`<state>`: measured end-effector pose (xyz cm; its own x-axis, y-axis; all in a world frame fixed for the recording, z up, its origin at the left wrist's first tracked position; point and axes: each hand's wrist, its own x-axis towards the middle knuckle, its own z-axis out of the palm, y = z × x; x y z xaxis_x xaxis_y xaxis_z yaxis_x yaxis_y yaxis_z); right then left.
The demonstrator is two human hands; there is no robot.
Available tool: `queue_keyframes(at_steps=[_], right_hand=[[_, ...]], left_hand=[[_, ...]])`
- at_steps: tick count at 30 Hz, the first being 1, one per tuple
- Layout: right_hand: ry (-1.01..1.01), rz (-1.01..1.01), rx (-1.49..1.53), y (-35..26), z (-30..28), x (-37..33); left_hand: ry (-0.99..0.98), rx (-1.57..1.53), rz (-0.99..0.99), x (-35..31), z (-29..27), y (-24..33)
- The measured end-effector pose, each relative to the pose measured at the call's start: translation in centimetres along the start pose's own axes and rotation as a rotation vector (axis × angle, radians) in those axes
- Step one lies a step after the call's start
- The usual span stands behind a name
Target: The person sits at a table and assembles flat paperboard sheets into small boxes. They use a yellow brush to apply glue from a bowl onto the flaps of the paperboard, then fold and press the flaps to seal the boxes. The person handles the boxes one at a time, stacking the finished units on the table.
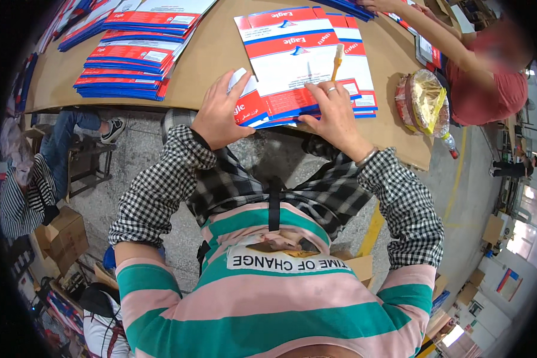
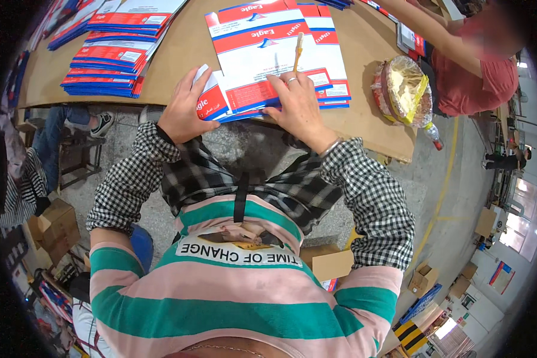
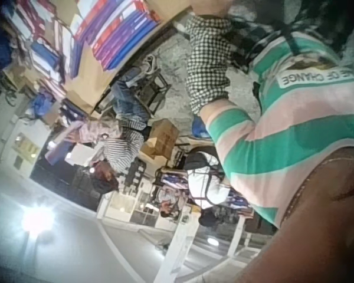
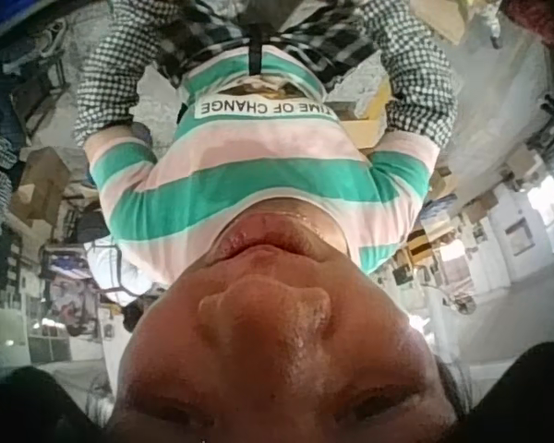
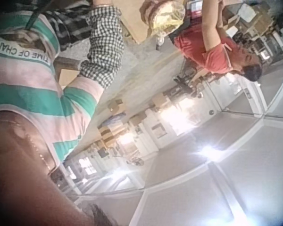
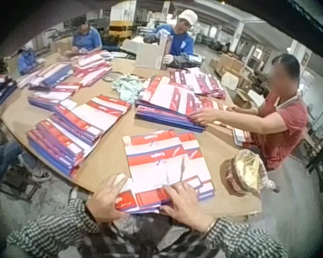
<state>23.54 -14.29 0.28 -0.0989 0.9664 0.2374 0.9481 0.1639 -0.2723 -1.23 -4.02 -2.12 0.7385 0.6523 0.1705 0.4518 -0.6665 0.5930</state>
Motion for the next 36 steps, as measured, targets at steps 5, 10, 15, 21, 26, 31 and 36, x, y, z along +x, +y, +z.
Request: queue_keyframes(at_steps=[5,10,15,21,26,31,36], right_hand=[[-0.004,0.042,-0.025,0.4,1.2,-0.4],[0.085,0.048,0.011,0.1,0.4,-0.4],[0.095,0.063,0.023,0.2,0.6,-0.6],[0.075,0.078,0.009,-0.1,0.8,-0.7],[0.090,0.106,0.004,0.1,1.6,-1.2],[0.147,0.156,-0.004,-0.4,1.8,-0.9],[0.133,0.210,-0.004,-0.6,2.1,-1.3]], left_hand=[[-0.088,-0.017,0.025,0.2,-0.4,-0.5],[-0.160,0.025,0.037,0.3,-0.4,-0.8],[-0.225,0.039,0.055,0.5,-0.3,-0.8],[-0.202,0.122,0.047,0.8,0.0,-0.6],[-0.200,0.169,0.076,0.7,1.2,-1.1],[-0.099,0.263,0.072,0.2,2.6,-0.8],[-0.062,0.302,0.068,0.5,2.8,-0.4]])
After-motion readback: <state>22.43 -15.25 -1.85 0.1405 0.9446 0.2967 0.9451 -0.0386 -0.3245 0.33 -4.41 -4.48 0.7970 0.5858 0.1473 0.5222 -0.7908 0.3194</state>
